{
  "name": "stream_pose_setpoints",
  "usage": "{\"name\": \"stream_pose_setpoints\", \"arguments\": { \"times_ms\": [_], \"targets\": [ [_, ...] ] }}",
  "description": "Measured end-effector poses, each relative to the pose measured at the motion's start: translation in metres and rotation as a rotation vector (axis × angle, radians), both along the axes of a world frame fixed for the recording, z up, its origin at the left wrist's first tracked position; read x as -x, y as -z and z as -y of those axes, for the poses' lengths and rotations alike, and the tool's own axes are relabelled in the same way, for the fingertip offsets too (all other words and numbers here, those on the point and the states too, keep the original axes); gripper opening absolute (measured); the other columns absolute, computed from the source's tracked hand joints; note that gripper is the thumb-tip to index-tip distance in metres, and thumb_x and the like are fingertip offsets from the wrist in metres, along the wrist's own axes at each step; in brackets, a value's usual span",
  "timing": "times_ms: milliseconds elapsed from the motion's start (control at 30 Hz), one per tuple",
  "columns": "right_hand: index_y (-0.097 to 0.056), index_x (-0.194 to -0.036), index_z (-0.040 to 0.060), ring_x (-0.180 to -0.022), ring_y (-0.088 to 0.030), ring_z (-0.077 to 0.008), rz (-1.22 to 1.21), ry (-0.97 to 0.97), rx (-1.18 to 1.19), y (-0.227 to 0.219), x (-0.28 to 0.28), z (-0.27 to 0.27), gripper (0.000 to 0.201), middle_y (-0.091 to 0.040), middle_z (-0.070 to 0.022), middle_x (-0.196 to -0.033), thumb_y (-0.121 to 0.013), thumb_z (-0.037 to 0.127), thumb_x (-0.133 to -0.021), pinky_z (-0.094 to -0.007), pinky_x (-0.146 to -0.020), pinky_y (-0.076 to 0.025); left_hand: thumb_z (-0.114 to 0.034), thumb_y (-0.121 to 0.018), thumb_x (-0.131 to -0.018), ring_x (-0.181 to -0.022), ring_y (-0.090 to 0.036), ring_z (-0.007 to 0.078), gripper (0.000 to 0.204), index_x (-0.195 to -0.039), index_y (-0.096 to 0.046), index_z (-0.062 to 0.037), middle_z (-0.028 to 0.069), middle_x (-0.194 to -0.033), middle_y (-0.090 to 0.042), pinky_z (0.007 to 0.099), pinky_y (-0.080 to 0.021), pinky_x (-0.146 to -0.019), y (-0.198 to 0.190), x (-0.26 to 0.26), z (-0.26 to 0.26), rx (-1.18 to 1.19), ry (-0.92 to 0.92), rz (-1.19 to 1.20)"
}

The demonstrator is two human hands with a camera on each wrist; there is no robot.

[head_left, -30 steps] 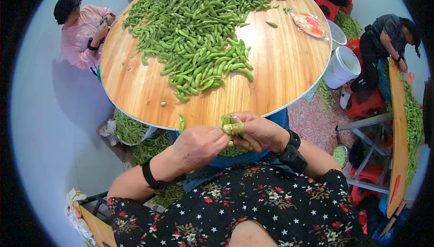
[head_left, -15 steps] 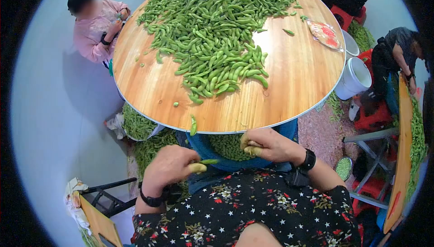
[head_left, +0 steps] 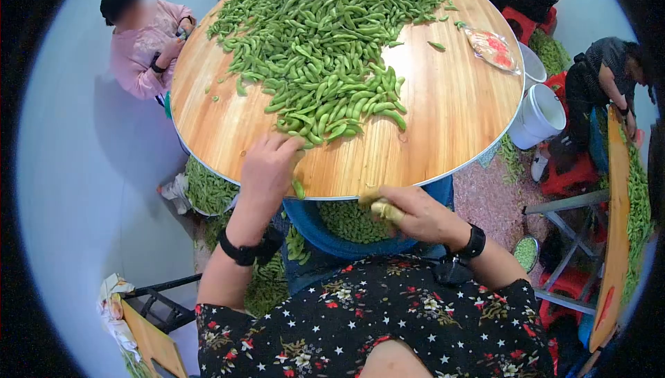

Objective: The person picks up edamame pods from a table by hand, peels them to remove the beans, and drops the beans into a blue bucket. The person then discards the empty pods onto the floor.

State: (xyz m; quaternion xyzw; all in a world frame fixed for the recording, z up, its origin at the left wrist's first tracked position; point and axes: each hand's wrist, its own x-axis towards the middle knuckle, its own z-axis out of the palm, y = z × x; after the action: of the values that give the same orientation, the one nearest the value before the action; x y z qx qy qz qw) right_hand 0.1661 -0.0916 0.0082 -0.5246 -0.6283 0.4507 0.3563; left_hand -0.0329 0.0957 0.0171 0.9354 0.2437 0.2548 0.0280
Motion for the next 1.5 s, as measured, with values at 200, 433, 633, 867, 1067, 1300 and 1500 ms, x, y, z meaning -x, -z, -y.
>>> {"name": "stream_pose_setpoints", "arguments": {
  "times_ms": [200, 433, 633, 867, 1067, 1300, 1500],
  "targets": [
    [-0.051, -0.111, 0.0004, -0.057, -0.045, -0.0066, -0.261, 0.112, 0.193, 0.000, -0.001, -0.004, 0.027, -0.049, 0.0007, -0.076, -0.044, 0.023, -0.099, -0.0214, -0.049, -0.038, -0.009, -0.065, -0.076, -0.085, -0.059, 0.0298, 0.016, -0.093, -0.064, -0.0071, 0.0115, -0.089, -0.062, 0.0379, -0.048, -0.070, 0.004, 0.040, 0.035, 0.170, 0.106, -0.195],
    [-0.045, -0.109, 0.0023, -0.055, -0.051, -0.0117, -0.418, -0.008, 0.282, -0.007, 0.005, -0.005, 0.022, -0.052, -0.0051, -0.073, -0.044, 0.021, -0.096, -0.0246, -0.048, -0.041, -0.009, -0.061, -0.086, -0.075, -0.061, 0.0295, 0.022, -0.108, -0.062, -0.0050, 0.0113, -0.079, -0.061, 0.0366, -0.048, -0.066, -0.030, 0.066, 0.059, 0.568, 0.082, -0.034],
    [-0.043, -0.111, 0.0022, -0.052, -0.050, -0.0107, -0.540, 0.151, 0.265, -0.008, 0.009, -0.016, 0.021, -0.053, -0.0049, -0.071, -0.045, 0.017, -0.096, -0.0244, -0.046, -0.043, -0.003, -0.050, -0.092, -0.071, -0.057, 0.0159, 0.022, -0.113, -0.055, -0.0002, 0.0085, -0.081, -0.059, 0.0270, -0.046, -0.067, -0.002, -0.009, 0.079, 0.740, 0.090, 0.308],
    [-0.050, -0.102, 0.0039, -0.055, -0.054, -0.0095, -0.428, 0.278, 0.133, 0.003, 0.004, -0.013, 0.019, -0.052, -0.0025, -0.069, -0.046, 0.022, -0.097, -0.0244, -0.047, -0.044, -0.001, -0.051, -0.091, -0.068, -0.060, 0.0183, 0.026, -0.116, -0.057, -0.0010, 0.0118, -0.086, -0.063, 0.0292, -0.048, -0.063, 0.012, -0.038, 0.075, 0.712, 0.277, 0.360],
    [-0.053, -0.098, 0.0030, -0.052, -0.053, -0.0094, -0.549, 0.230, 0.111, 0.004, 0.004, -0.013, 0.021, -0.054, -0.0025, -0.066, -0.044, 0.022, -0.099, -0.0222, -0.044, -0.042, -0.004, -0.049, -0.092, -0.064, -0.055, 0.0134, 0.035, -0.127, -0.055, -0.0032, 0.0087, -0.081, -0.062, 0.0260, -0.046, -0.061, 0.007, -0.036, 0.074, 0.914, 0.231, 0.299],
    [-0.049, -0.098, 0.0042, -0.056, -0.051, -0.0080, -0.609, 0.269, 0.133, -0.008, 0.008, -0.012, 0.016, -0.055, -0.0016, -0.076, -0.044, 0.019, -0.097, -0.0233, -0.048, -0.042, -0.003, -0.046, -0.092, -0.059, -0.051, 0.0104, 0.041, -0.133, -0.050, -0.0051, 0.0030, -0.066, -0.054, 0.0242, -0.044, -0.058, 0.007, -0.038, 0.075, 1.091, 0.231, 0.317],
    [-0.048, -0.099, 0.0053, -0.056, -0.050, -0.0079, -0.486, 0.255, 0.045, 0.001, 0.005, -0.013, 0.015, -0.055, -0.0014, -0.076, -0.044, 0.019, -0.097, -0.0230, -0.047, -0.041, -0.003, -0.047, -0.092, -0.059, -0.049, 0.0091, 0.041, -0.133, -0.050, -0.0057, 0.0009, -0.068, -0.054, 0.0233, -0.043, -0.056, -0.002, -0.036, 0.073, 0.880, 0.253, 0.192]
  ]
}}
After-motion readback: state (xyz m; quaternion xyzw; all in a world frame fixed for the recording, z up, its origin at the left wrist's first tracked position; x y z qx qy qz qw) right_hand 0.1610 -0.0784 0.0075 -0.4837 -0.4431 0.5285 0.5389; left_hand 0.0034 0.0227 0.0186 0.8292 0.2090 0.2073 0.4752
